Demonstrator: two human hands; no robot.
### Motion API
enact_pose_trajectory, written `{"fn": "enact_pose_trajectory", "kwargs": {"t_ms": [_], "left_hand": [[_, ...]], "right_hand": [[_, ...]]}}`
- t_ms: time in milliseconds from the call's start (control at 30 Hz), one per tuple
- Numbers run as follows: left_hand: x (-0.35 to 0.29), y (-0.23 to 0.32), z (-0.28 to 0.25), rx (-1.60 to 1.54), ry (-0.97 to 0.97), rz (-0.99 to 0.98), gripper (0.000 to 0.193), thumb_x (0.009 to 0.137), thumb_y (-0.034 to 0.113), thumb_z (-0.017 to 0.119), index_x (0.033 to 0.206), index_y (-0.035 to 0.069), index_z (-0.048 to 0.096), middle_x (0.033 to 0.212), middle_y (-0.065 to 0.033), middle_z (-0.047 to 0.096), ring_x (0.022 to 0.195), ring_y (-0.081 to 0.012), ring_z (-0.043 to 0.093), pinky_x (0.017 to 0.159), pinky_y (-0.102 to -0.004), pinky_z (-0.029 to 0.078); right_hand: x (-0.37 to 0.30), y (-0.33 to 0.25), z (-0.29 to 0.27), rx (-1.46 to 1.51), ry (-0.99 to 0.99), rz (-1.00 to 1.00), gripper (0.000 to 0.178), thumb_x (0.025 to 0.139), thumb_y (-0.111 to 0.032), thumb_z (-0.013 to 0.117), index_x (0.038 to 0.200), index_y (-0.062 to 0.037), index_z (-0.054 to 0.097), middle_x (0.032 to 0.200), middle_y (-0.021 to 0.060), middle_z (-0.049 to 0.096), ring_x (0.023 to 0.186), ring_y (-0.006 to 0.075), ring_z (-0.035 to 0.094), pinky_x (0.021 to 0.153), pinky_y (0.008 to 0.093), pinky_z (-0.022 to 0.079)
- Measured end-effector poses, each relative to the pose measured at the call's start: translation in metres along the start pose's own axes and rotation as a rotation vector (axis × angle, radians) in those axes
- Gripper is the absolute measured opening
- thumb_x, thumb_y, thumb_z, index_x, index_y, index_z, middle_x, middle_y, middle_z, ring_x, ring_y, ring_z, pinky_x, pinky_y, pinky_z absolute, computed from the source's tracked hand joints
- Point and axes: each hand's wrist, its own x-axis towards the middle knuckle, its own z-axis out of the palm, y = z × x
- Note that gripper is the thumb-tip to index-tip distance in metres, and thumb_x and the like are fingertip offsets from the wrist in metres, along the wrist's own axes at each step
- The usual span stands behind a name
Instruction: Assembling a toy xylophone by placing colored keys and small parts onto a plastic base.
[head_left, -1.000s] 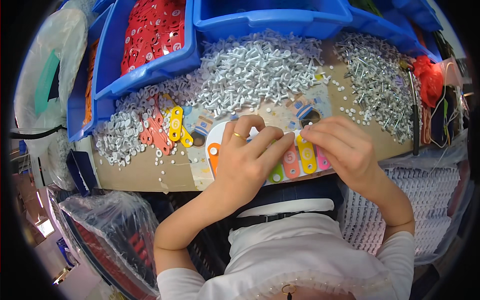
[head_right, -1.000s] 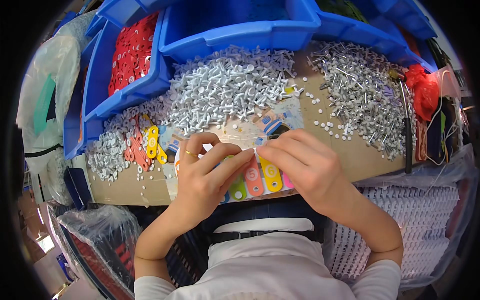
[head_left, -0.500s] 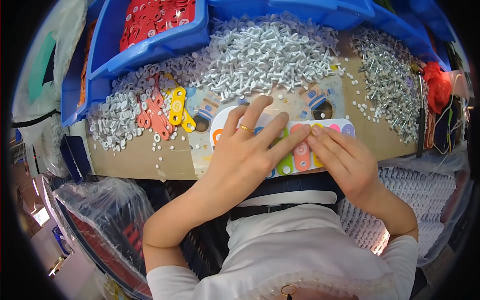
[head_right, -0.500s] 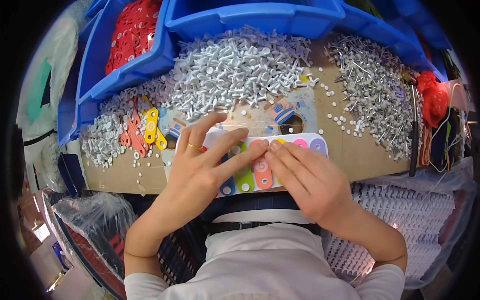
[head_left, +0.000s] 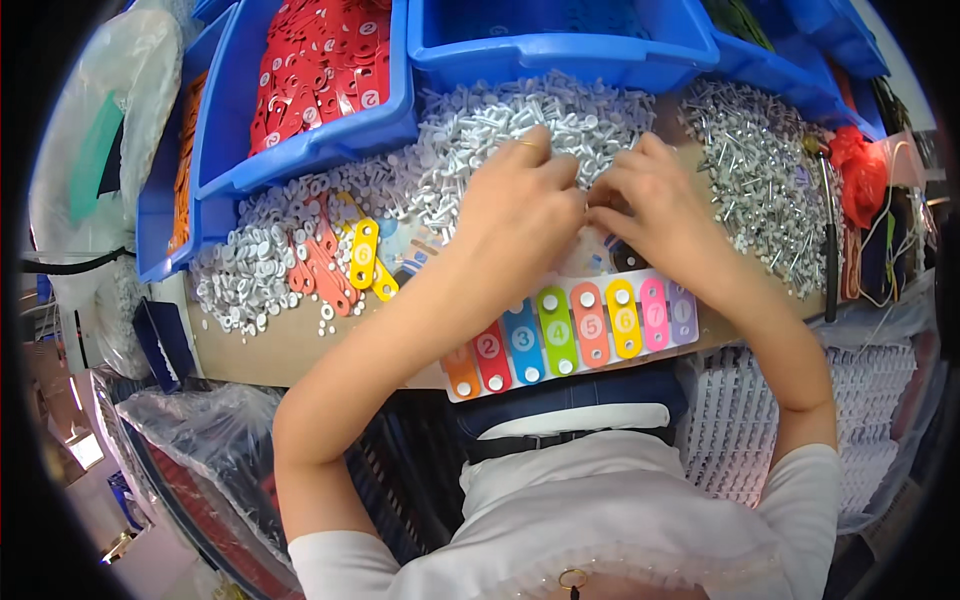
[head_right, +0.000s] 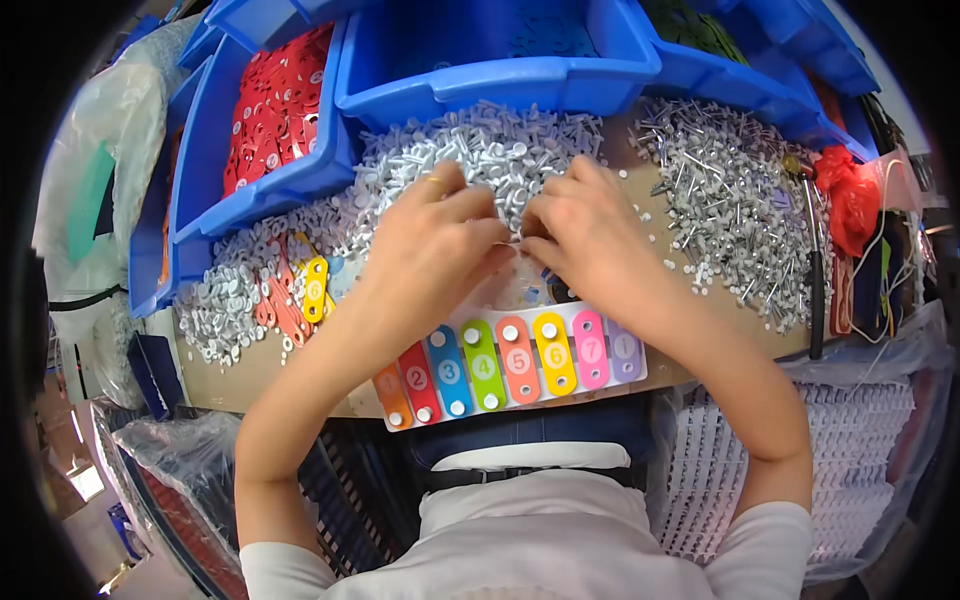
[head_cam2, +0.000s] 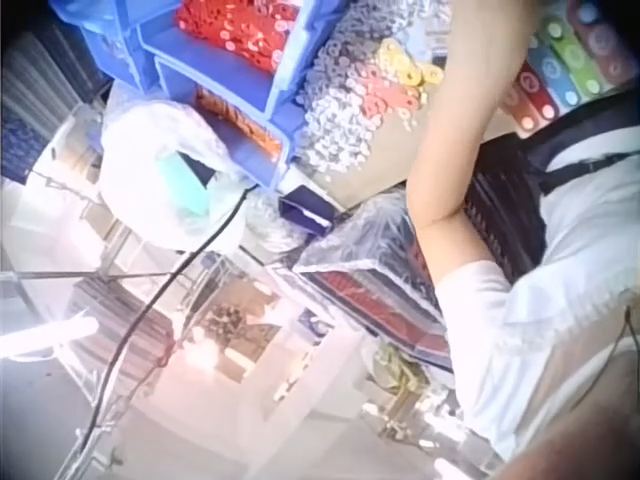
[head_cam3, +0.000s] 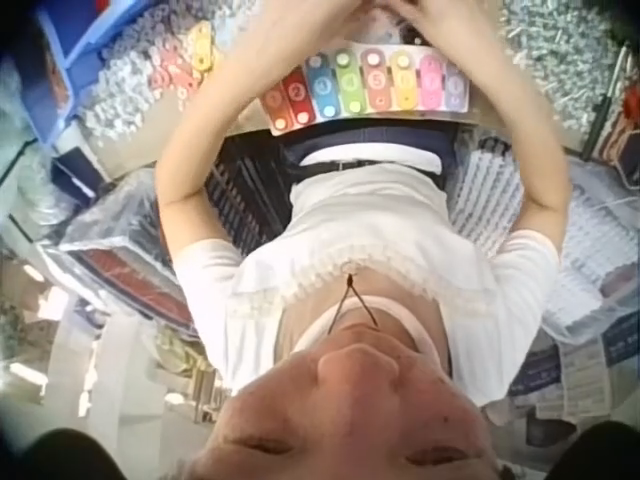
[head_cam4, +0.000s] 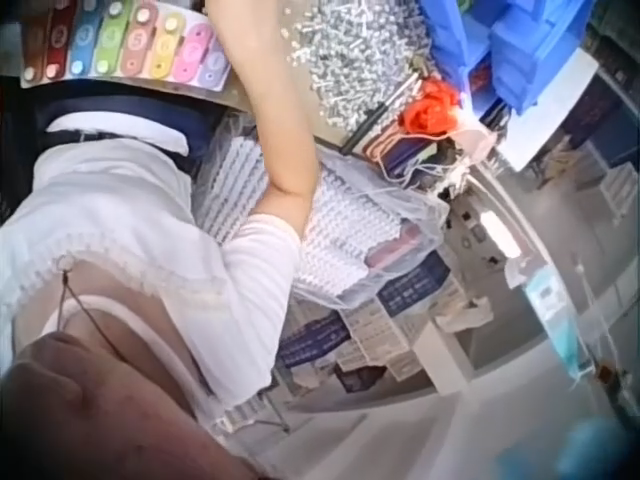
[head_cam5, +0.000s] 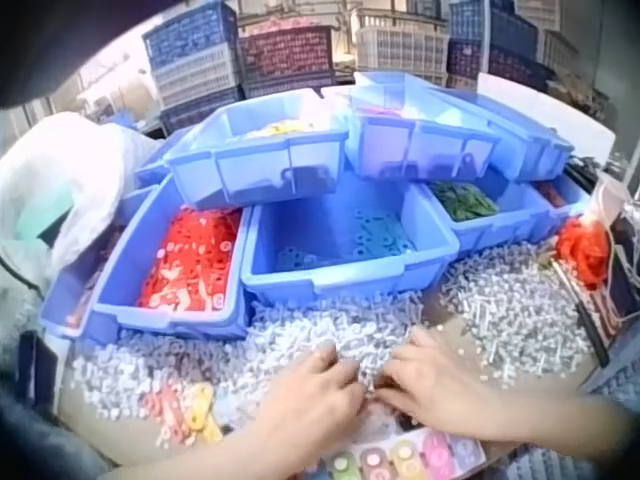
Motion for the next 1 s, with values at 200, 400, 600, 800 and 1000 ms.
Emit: {"fn": "enact_pose_trajectory", "kwargs": {"t_ms": [200,400,600,800,1000], "left_hand": [[0.014,0.014,0.017,0.098,-0.089,-0.026,0.011,0.066,0.008,0.068,0.076,0.003,0.067,0.090,-0.0090,0.059,0.091,-0.0248,0.057,0.078,-0.0328,0.049],[0.008,0.007,0.012,-0.043,-0.077,-0.130,0.012,0.075,0.005,0.067,0.085,0.001,0.062,0.091,-0.0107,0.057,0.091,-0.0272,0.057,0.079,-0.0358,0.050],[-0.009,0.011,-0.027,-0.696,0.198,-0.509,0.006,0.088,-0.001,0.064,0.091,0.000,0.059,0.092,-0.0077,0.065,0.084,-0.0133,0.065,0.073,-0.0261,0.053],[-0.067,0.029,-0.040,-0.769,0.339,-0.676,0.025,0.093,-0.002,0.059,0.118,-0.001,0.061,0.097,-0.0078,0.069,0.089,-0.0132,0.066,0.079,-0.0247,0.054],[-0.083,0.061,-0.034,-0.451,0.341,-0.465,0.024,0.078,-0.004,0.073,0.100,0.001,0.069,0.089,-0.0066,0.069,0.078,-0.0154,0.061,0.070,-0.0273,0.048]], "right_hand": [[-0.008,0.011,-0.007,0.001,0.055,0.083,0.017,0.072,-0.011,0.073,0.086,-0.0043,0.066,0.086,0.0079,0.060,0.093,0.0284,0.053,0.083,0.0394,0.045],[-0.004,0.019,0.002,-0.222,0.095,-0.224,0.013,0.077,-0.009,0.069,0.089,-0.0057,0.065,0.089,0.0082,0.058,0.091,0.0270,0.052,0.080,0.0381,0.043],[-0.018,0.017,-0.009,0.067,0.113,0.060,0.012,0.086,-0.005,0.064,0.097,-0.0002,0.064,0.093,0.0139,0.065,0.085,0.0290,0.065,0.076,0.0340,0.050],[-0.024,0.010,-0.024,0.233,0.057,0.388,0.011,0.091,-0.004,0.060,0.100,0.0001,0.062,0.087,0.0091,0.068,0.079,0.0162,0.067,0.073,0.0288,0.051],[-0.057,-0.029,-0.037,0.196,0.241,0.332,0.012,0.083,0.003,0.064,0.094,-0.0009,0.066,0.093,0.0100,0.068,0.084,0.0189,0.067,0.078,0.0296,0.052]]}}
